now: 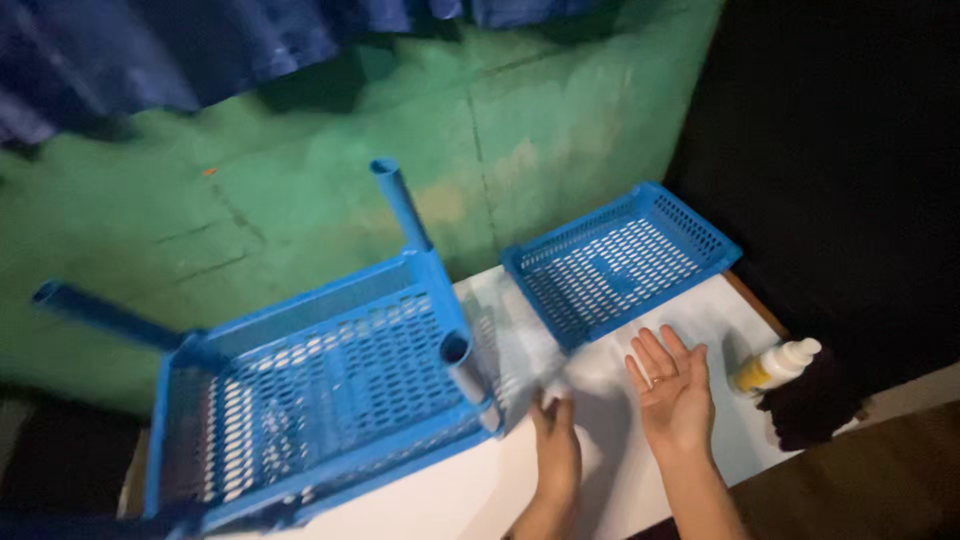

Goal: The person assembles a blue plastic storage rack by inserting cylindrical legs into the basket base, then stacking a second basket on top. They repeatedly insert and remove legs and baskets to adjust the configuration.

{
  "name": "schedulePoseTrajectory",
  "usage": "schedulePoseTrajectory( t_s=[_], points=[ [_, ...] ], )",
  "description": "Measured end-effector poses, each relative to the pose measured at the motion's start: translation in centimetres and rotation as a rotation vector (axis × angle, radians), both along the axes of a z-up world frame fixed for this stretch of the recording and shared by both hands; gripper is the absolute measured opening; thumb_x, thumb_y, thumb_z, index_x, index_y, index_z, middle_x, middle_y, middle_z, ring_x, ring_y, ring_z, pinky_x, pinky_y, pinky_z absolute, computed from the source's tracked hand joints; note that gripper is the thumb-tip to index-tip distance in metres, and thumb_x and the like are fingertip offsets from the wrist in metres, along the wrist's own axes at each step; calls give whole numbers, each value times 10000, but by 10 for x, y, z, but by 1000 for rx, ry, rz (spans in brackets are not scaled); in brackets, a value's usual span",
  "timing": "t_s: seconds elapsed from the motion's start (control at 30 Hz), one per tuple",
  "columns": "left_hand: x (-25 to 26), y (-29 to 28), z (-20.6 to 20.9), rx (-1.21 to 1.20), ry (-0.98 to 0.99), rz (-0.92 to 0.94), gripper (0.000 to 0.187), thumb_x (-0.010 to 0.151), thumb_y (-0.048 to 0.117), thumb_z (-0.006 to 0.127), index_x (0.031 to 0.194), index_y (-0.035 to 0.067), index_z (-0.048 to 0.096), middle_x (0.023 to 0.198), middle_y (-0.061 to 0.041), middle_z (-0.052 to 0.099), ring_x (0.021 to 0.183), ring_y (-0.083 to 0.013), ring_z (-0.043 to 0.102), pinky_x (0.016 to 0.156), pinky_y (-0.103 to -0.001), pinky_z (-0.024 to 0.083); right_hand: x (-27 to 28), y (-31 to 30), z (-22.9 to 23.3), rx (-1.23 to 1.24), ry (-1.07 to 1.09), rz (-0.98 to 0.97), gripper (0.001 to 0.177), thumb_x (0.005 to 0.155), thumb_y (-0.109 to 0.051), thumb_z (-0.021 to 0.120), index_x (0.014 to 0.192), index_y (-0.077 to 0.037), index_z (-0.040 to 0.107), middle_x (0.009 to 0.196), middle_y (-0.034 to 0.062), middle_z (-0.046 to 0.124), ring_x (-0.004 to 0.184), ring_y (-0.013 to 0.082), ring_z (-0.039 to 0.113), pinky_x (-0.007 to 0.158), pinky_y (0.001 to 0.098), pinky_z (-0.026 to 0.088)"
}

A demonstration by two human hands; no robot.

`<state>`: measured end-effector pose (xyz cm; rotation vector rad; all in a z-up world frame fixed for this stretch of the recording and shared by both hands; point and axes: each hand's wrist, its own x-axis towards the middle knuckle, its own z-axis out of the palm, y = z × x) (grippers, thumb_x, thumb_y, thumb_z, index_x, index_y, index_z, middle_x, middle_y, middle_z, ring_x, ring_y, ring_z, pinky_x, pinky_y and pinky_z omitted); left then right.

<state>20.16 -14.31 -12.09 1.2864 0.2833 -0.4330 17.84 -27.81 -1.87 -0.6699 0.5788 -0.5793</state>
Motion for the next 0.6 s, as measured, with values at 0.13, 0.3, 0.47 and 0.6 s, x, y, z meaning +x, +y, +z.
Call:
schedulePoseTrajectory(
  t_s=[0.13,0.3,0.47,0.6],
  points=[
    [-55,56,71,0,-26,-166,591,931,288,627,1484,156,466,1409,-122,604,1287,-260,588,1041,-383,491,-24,55,60,14,-112,88,716,1029,-570,282,1425,4,443,1493,291,483,1448,383,436,1212,494,322],
    [-85,138,160,326,-962,-103,352,953,51,694,1303,60,660,1278,-137,725,1259,-279,649,1097,-439,514,-26,110,101,-147,-330,175,685,1061,-570,276,1373,7,472,1367,313,562,1360,415,510,1202,511,347],
    [-35,203,204,1021,-1394,163,434,870,212,723,1270,56,656,1236,-140,643,1210,-355,577,1103,-589,362,12,173,111,-517,-405,273,585,1074,-487,364,1341,-3,558,1284,195,667,1217,294,630,1102,425,440],
    [-17,234,207,1262,-1380,129,474,882,348,713,1279,92,674,1132,-130,639,1100,-341,575,1066,-574,334,14,213,104,-970,-148,120,311,1027,-196,568,1267,2,572,1211,126,699,1152,194,636,1019,341,479]
  ],
)
